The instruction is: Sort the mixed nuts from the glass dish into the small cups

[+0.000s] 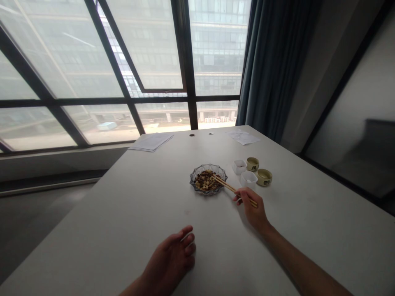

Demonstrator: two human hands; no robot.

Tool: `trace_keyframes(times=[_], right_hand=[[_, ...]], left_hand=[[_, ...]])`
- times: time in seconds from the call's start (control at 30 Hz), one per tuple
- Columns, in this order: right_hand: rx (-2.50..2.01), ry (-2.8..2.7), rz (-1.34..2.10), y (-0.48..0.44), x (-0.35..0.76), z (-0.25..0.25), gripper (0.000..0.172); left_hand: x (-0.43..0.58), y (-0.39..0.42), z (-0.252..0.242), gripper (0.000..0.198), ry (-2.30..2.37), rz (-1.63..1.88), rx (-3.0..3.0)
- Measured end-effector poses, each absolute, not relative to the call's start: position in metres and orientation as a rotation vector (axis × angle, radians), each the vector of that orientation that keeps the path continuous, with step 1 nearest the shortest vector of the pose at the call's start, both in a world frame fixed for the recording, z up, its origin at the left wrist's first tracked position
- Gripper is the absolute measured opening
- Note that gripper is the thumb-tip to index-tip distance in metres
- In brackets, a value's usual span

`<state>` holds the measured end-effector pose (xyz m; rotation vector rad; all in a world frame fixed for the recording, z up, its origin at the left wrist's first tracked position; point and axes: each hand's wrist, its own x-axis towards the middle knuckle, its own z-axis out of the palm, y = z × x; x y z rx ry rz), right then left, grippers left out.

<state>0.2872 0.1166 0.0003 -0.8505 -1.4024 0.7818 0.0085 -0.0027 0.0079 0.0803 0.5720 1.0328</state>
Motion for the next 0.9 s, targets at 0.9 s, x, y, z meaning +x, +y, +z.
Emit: trace_keyframes(times=[0.9], right_hand=[[-0.842, -1.347, 0.778, 0.116, 0.283, -0.008, 0.032]], left_hand=[[0.01, -0.003, 0.009, 0.023, 0.581, 1.032, 0.081]])
